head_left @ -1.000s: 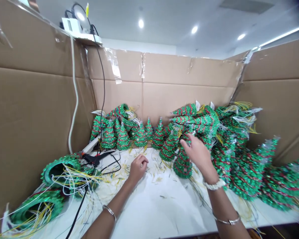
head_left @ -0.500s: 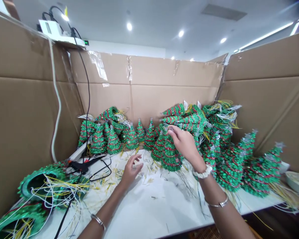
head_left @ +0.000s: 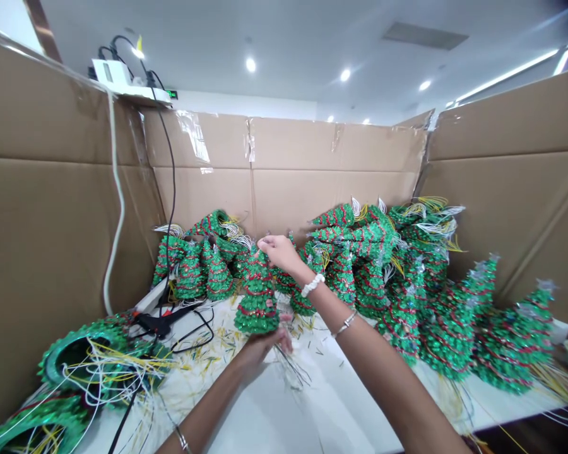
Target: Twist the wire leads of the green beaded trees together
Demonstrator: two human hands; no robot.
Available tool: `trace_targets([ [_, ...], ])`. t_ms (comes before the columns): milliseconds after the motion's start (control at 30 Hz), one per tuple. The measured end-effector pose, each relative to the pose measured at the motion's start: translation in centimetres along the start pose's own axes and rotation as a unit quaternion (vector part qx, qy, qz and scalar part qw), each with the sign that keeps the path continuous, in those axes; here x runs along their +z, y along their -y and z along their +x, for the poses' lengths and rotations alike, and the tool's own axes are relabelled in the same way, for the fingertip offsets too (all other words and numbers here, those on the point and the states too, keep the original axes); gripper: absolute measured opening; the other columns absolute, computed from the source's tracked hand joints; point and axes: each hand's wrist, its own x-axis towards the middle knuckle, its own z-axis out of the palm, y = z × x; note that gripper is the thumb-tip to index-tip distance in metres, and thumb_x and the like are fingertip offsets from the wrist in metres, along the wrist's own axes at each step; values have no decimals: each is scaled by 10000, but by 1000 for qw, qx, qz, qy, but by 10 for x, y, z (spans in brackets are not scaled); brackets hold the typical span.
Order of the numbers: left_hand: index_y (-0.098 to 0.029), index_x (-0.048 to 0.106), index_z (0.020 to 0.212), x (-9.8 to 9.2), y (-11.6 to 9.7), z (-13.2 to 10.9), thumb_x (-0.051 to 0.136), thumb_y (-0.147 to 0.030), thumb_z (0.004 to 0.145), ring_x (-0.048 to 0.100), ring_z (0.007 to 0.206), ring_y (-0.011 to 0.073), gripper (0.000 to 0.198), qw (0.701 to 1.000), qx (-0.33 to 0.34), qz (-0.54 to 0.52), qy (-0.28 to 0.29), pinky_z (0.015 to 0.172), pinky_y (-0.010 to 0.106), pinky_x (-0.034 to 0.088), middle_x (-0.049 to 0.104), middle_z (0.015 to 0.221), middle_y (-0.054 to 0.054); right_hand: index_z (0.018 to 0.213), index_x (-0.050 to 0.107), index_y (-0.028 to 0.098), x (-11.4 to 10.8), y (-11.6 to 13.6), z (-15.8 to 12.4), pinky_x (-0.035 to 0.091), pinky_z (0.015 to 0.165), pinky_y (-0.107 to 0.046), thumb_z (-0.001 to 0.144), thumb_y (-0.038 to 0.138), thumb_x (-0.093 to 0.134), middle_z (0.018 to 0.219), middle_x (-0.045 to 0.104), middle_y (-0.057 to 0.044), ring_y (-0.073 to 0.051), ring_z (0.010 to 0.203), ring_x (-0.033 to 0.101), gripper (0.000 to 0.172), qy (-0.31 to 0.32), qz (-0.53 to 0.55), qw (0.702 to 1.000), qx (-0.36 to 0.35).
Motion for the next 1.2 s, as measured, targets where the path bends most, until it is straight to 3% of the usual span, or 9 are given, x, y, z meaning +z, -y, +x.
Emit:
trace_targets([
  [67, -163, 698, 910, 5, 3, 5, 659, -593, 790, 406, 432, 111, 448, 992, -66, -107, -9, 582, 296, 441, 331, 446, -84, 871, 744, 163, 11, -21, 17, 490, 613, -243, 905, 290, 624, 654, 661, -22, -144, 626, 598, 178, -3, 27, 997, 67],
  [133, -152, 671, 835, 5, 12, 11, 668, -581, 747, 261, 361, 77, 438, 985, -99, -132, -45, 485, 259, 348, 233, 407, -118, 865, 734, 150, 21, -44, 27, 494, 594, -234, 866, 246, 663, 656, 637, -13, -131, 607, 580, 119, -24, 104, 985, 138],
  [300, -151, 629, 681, -7, 32, 22, 633, -558, 680, 181, 319, 53, 407, 981, -149, -109, -59, 397, 236, 245, 216, 381, -121, 993, 693, 125, 46, -88, 24, 494, 556, -225, 860, 207, 636, 696, 608, -8, -123, 625, 543, 166, -48, 155, 964, 210],
  [467, -176, 582, 611, -15, 39, 30, 593, -566, 715, 208, 292, 71, 404, 983, -167, -70, -36, 355, 242, 272, 228, 359, -110, 1128, 635, 112, 63, -112, -2, 519, 585, -247, 886, 248, 614, 611, 537, 36, -121, 562, 531, 278, -19, 247, 938, 243],
  [667, -193, 544, 563, -26, 33, 44, 552, -533, 745, 245, 274, 84, 385, 985, -160, 11, -56, 348, 236, 230, 295, 330, -75, 1161, 627, 181, 70, -119, -35, 530, 774, -243, 790, 262, 715, 904, 708, -41, -147, 816, 672, 390, -16, 369, 902, 225],
  [767, -193, 536, 544, -29, 25, 57, 515, -446, 782, 299, 286, 103, 347, 979, -165, 81, -84, 376, 240, 247, 328, 322, -51, 1127, 641, 193, 67, -120, -53, 510, 767, -246, 761, 261, 699, 971, 714, -40, -154, 855, 661, 377, -34, 381, 905, 184],
  [933, -196, 521, 547, -25, 18, 71, 508, -345, 804, 320, 334, 118, 297, 969, -196, 114, -99, 417, 252, 279, 341, 362, -52, 944, 641, 183, 54, -128, -86, 372, 522, -241, 788, 309, 565, 620, 535, 35, -135, 548, 463, 215, -143, 261, 942, 156],
  [1033, -186, 545, 578, -21, 14, 66, 560, -398, 818, 472, 458, 155, 320, 963, -173, 181, -103, 497, 258, 333, 484, 454, -7, 911, 647, 187, 54, -132, -102, 310, 500, -245, 802, 349, 531, 539, 430, 61, -132, 501, 378, 227, -134, 217, 958, 132],
  [1200, -181, 640, 738, -12, -2, 42, 500, -505, 900, 649, 711, 265, 387, 864, -100, 481, -106, 647, 303, 388, 685, 710, 105, 911, 736, 173, 63, -126, -118, 377, 573, -248, 850, 378, 535, 657, 627, 0, -143, 571, 495, 294, -17, 154, 986, 61],
])
